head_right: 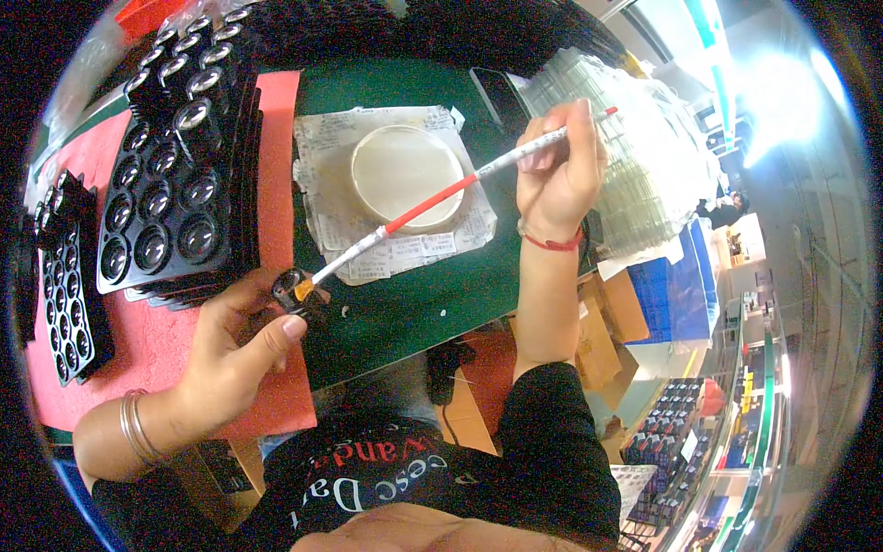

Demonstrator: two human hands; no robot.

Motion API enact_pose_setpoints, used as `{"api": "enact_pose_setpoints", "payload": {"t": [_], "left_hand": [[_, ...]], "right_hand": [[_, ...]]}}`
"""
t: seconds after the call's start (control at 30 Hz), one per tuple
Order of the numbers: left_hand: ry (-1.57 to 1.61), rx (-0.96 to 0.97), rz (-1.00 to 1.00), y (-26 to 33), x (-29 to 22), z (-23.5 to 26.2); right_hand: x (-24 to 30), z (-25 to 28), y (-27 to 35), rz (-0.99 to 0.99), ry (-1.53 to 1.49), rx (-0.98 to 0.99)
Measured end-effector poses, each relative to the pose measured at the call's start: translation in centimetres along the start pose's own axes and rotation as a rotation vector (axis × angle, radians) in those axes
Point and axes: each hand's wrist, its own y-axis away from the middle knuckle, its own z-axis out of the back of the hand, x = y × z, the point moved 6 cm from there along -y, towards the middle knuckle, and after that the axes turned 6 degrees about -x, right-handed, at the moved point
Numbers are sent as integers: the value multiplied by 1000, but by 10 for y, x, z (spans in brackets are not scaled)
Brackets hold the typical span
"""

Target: The recorder is using a brush to apply a yellow sealant or paint to cylindrical light components in a factory setting.

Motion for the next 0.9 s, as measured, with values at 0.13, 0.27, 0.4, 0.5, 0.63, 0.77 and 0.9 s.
{"api": "enact_pose_setpoints", "payload": {"t": [0.13, 0.27, 0.4, 0.5, 0.63, 0.77, 0.9], "left_hand": [[-9, -9, 15, -1, -2, -1], [-27, 20, 7, 1, -3, 0], [66, 2, 34, 2, -5, 0], [73, 4, 42, 1, -4, 0], [118, -6, -1, -1, -3, 0], [120, -6, -9, -1, -4, 1], [88, -1, 41, -1, -3, 1]], "right_hand": [[1, 2, -2, 6, 0, 21], [6, 5, -5, 49, -22, -30], [9, 4, -5, -45, -206, 13], [10, 1, -4, -43, -214, 11], [10, -6, -1, -18, -174, 63], [11, -9, 1, -22, -216, 181], [12, -15, 5, 6, -197, 153]]}}
